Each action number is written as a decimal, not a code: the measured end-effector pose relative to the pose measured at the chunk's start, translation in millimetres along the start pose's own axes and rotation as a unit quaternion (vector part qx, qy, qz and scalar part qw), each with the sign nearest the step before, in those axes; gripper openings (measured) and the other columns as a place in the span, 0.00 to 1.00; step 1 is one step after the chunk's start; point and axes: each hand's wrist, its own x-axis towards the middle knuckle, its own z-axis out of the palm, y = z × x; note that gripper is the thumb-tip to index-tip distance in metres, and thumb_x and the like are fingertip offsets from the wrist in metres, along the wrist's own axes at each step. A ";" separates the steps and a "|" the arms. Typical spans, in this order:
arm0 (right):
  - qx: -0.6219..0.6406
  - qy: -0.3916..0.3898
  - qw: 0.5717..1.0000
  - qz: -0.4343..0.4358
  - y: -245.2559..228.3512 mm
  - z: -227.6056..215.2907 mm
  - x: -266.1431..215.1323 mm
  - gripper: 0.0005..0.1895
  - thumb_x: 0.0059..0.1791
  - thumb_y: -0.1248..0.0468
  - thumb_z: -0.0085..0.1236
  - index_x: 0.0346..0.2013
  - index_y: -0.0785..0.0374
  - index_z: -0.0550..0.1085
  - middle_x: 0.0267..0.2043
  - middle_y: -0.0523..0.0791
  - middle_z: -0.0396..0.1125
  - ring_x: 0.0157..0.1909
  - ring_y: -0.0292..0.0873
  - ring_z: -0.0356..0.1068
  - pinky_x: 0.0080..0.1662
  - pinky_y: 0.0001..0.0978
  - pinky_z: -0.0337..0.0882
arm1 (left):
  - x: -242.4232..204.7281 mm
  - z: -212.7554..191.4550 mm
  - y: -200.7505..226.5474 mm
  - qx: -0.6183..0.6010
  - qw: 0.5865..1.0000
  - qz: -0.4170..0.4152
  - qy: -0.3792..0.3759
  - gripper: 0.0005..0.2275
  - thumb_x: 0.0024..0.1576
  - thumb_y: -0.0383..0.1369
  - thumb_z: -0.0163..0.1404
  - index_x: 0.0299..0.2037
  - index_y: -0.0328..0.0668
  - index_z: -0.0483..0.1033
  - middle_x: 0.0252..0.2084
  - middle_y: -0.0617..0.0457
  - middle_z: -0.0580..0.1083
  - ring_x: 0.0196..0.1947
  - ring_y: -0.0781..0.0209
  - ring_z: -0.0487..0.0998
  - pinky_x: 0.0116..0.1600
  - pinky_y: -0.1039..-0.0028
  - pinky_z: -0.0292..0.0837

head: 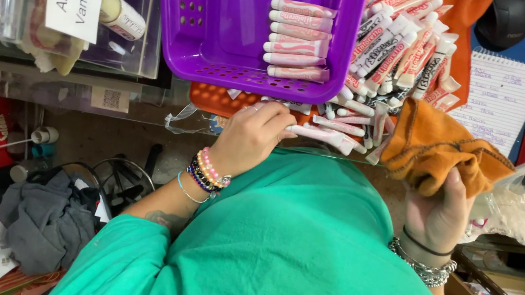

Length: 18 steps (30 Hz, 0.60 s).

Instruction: The person wipes the surface of small white markers with an orange cloth and places them into a purple basket. The person handles markers one at a time, wiping each before stacking them in the basket.

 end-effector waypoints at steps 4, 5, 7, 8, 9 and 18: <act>-0.019 -0.039 0.999 -0.022 8.8 -9.4 2.7 0.32 0.52 0.59 0.60 0.71 0.50 0.63 0.70 0.43 0.64 0.73 0.46 0.63 0.68 0.54 0.70 | 19.3 -3.8 22.1 -0.135 0.988 -0.008 0.072 0.06 0.62 0.29 0.56 0.45 0.35 0.76 0.42 0.46 0.74 0.40 0.50 0.78 0.47 0.63 0.74; -0.031 -0.063 0.997 -0.037 10.6 -8.1 1.6 0.31 0.53 0.58 0.60 0.70 0.53 0.64 0.69 0.44 0.65 0.72 0.46 0.64 0.71 0.51 0.68 | 25.3 -1.8 29.4 -0.190 0.977 -0.020 0.094 0.06 0.63 0.28 0.54 0.46 0.35 0.76 0.42 0.45 0.75 0.41 0.50 0.79 0.49 0.63 0.75; -0.033 -0.083 0.993 -0.071 31.5 -14.1 7.1 0.28 0.52 0.62 0.60 0.67 0.55 0.65 0.64 0.47 0.67 0.68 0.48 0.67 0.68 0.54 0.70 | 41.2 18.7 46.3 -0.217 0.967 -0.020 0.132 0.07 0.61 0.32 0.57 0.45 0.41 0.77 0.41 0.50 0.75 0.41 0.51 0.80 0.46 0.64 0.76; -0.038 -0.105 0.989 -0.099 41.7 -17.7 9.7 0.25 0.51 0.66 0.60 0.63 0.57 0.67 0.59 0.49 0.69 0.64 0.50 0.71 0.64 0.57 0.73 | 48.8 29.3 55.5 -0.242 0.955 -0.030 0.171 0.08 0.58 0.36 0.61 0.44 0.47 0.79 0.39 0.56 0.76 0.41 0.52 0.82 0.44 0.66 0.78; -0.036 -0.096 0.989 -0.107 48.4 -11.2 5.9 0.25 0.51 0.66 0.60 0.63 0.57 0.67 0.59 0.49 0.69 0.64 0.50 0.71 0.64 0.57 0.73 | 48.1 47.5 58.3 -0.249 0.954 -0.022 0.165 0.08 0.58 0.36 0.61 0.44 0.47 0.79 0.39 0.56 0.76 0.41 0.52 0.82 0.44 0.66 0.78; -0.071 -0.091 0.976 -0.184 40.6 45.7 7.5 0.17 0.42 0.84 0.65 0.41 0.71 0.71 0.31 0.54 0.72 0.29 0.55 0.78 0.25 0.39 0.76 | 67.7 71.3 70.3 -0.250 0.958 0.055 0.129 0.08 0.53 0.35 0.65 0.35 0.46 0.78 0.34 0.56 0.76 0.34 0.52 0.81 0.36 0.67 0.78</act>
